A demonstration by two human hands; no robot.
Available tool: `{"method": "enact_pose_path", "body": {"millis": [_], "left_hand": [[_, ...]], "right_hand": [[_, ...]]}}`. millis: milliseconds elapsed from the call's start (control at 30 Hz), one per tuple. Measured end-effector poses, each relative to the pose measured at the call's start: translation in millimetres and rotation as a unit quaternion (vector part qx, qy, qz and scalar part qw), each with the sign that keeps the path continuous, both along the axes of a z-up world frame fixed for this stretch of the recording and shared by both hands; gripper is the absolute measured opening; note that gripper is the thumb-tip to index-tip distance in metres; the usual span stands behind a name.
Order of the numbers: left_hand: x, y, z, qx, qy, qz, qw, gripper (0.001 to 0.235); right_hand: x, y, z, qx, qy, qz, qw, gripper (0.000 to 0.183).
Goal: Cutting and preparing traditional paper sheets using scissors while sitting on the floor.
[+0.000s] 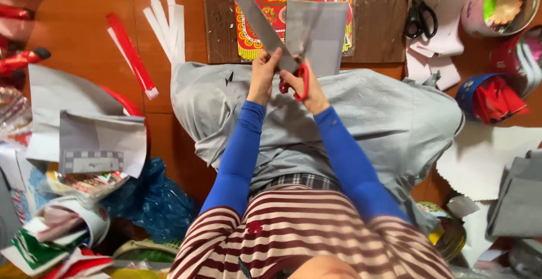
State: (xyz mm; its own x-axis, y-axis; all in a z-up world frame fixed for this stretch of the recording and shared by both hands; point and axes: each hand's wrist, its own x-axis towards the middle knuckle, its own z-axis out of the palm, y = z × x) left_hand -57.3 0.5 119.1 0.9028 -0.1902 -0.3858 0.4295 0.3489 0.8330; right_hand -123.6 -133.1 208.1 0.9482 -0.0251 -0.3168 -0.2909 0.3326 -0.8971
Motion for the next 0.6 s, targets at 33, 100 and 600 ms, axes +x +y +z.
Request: {"method": "enact_pose_path", "body": {"millis": [33,100,600], "left_hand": [[-9.7,-2.2,23.0,-0.003,-0.006,0.008,1.000,0.018],[-34.1,-3.3,67.7,-0.087,0.005,0.004,0.996,0.020],[-104.7,32.5,247.6,-0.162,-0.124,0.118,0.972,0.020]], "right_hand": [[-5.8,-4.2,6.3,-0.003,-0.006,0.008,1.000,0.039],[-20.4,-10.1,17.4,0.037,-0.054,-0.061,0.996,0.047],[-101.6,5.9,135.1,-0.005,-0.178,0.097,0.979,0.054]]}}
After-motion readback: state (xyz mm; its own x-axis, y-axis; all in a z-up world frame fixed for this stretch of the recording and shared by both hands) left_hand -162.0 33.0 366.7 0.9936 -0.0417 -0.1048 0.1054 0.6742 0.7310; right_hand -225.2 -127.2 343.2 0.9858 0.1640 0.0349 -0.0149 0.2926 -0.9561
